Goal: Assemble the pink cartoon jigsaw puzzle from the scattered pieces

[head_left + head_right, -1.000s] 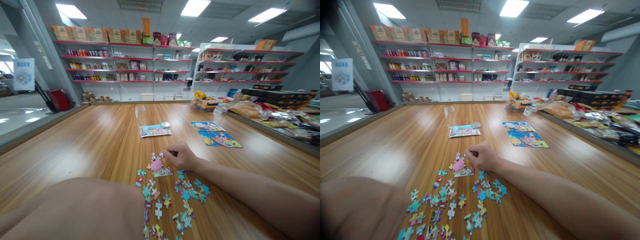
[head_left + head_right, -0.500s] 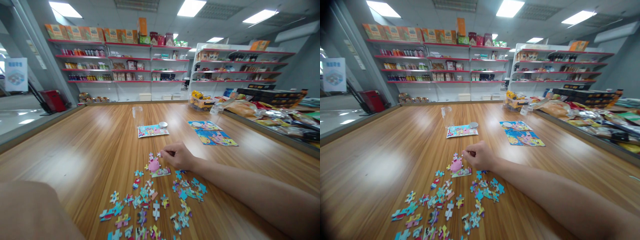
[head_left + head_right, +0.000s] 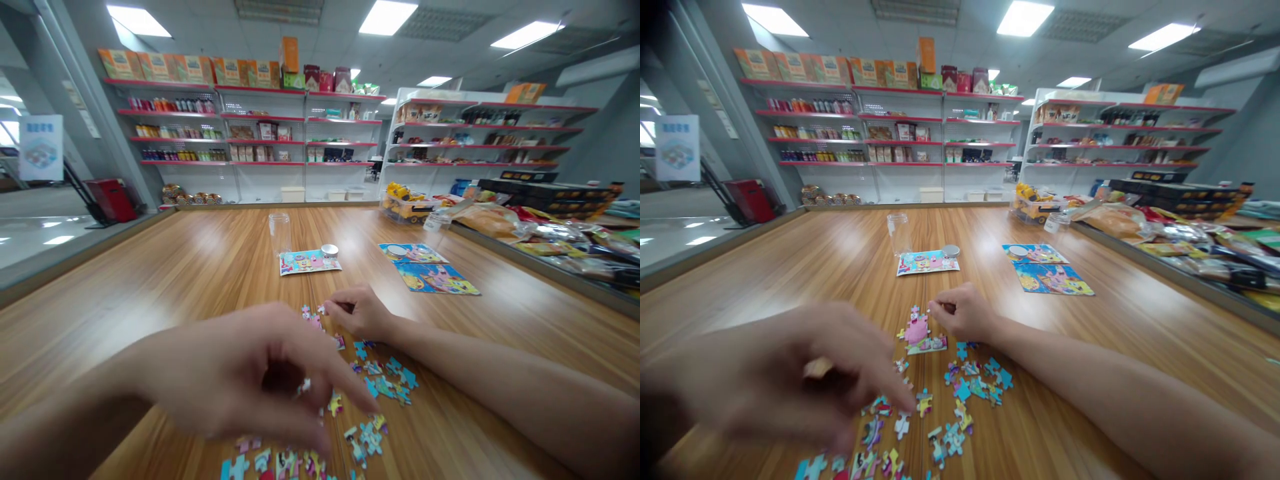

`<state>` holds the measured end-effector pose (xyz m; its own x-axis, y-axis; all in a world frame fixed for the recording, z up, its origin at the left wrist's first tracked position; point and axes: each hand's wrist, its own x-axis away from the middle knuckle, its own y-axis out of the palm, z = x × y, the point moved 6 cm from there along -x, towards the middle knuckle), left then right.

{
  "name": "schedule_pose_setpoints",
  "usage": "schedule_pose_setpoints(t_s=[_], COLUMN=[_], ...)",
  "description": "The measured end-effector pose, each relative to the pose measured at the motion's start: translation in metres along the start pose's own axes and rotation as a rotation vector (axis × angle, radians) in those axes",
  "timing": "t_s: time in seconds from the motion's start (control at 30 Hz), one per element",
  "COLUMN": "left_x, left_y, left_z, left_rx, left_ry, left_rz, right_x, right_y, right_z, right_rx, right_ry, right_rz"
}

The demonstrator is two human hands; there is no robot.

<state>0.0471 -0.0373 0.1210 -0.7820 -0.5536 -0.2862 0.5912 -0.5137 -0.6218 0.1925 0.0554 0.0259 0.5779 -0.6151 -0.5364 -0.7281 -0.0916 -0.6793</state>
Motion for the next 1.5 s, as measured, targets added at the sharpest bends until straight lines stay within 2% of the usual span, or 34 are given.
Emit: schedule_pose_setpoints(t_s=[0.07, 0.13, 0.17, 0.2, 0.27, 0.33, 0.4, 0.47, 0.53, 0.63, 0.73, 0.8, 1.0, 1.1, 1.17, 1.23, 1.33, 1.4, 1.5], left_x=[-0.008, -0.008, -0.005, -0.001, 0.002, 0.004, 0.003, 0.001, 0.001, 0.001, 0.002, 0.002, 0.004, 0.004, 0.004, 0.004, 0.004, 0.004, 0.003], left_y=[-0.004, -0.015, -0.021, -0.023, -0.017, -0.01, -0.003, 0.002, 0.004, 0.006, 0.011, 0.012, 0.006, 0.007, 0.008, 0.009, 0.009, 0.009, 0.009], left_z=[-0.042, -0.093, -0.114, -0.13, -0.144, -0.145, -0.141, -0.138, -0.138, -0.142, -0.139, -0.135, -0.121, -0.12, -0.121, -0.122, -0.123, -0.124, -0.123], left_rx=[0.047, 0.028, -0.023, -0.097, -0.257, -0.313, -0.306, -0.314, -0.35, -0.397, -0.425, -0.436, -0.409, -0.394, -0.39, -0.387, -0.38, -0.379, -0.39], left_ry=[-0.067, -0.119, -0.121, -0.089, 0.012, 0.075, 0.116, 0.145, 0.155, 0.164, 0.179, 0.177, 0.177, 0.164, 0.148, 0.133, 0.113, 0.104, 0.112], left_rz=[0.054, 0.278, 0.397, 0.464, 0.424, 0.364, 0.281, 0.218, 0.211, 0.193, 0.126, 0.113, 0.204, 0.173, 0.135, 0.11, 0.101, 0.101, 0.099], right_x=[0.0, 0.0, 0.0, 0.0, 0.001, 0.004, 0.013, 0.024, 0.035, 0.045, 0.047, 0.046, 0.042, 0.029, 0.016, 0.006, 0.001, 0.001, 0.0], right_y=[0.001, 0.002, 0.001, 0.0, -0.003, -0.003, 0.004, 0.013, 0.023, 0.036, 0.04, 0.04, 0.037, 0.028, 0.017, 0.009, 0.008, 0.011, 0.013], right_z=[0.0, 0.001, 0.002, 0.001, -0.005, -0.023, -0.049, -0.074, -0.096, -0.112, -0.111, -0.108, -0.101, -0.083, -0.058, -0.026, 0.01, 0.02, 0.02], right_rx=[0.006, 0.014, 0.022, 0.033, 0.065, 0.105, 0.119, 0.055, -0.005, 0.049, 0.078, 0.06, -0.069, -0.072, -0.01, 0.037, 0.061, 0.071, 0.097], right_ry=[0.002, 0.001, -0.002, -0.012, -0.085, -0.245, -0.439, -0.548, -0.616, -0.649, -0.621, -0.589, -0.558, -0.445, -0.263, -0.015, 0.243, 0.302, 0.305], right_rz=[-0.009, -0.013, -0.01, -0.003, 0.009, -0.017, -0.117, -0.245, -0.344, -0.446, -0.501, -0.503, -0.396, -0.253, -0.095, 0.022, 0.002, -0.048, -0.086])
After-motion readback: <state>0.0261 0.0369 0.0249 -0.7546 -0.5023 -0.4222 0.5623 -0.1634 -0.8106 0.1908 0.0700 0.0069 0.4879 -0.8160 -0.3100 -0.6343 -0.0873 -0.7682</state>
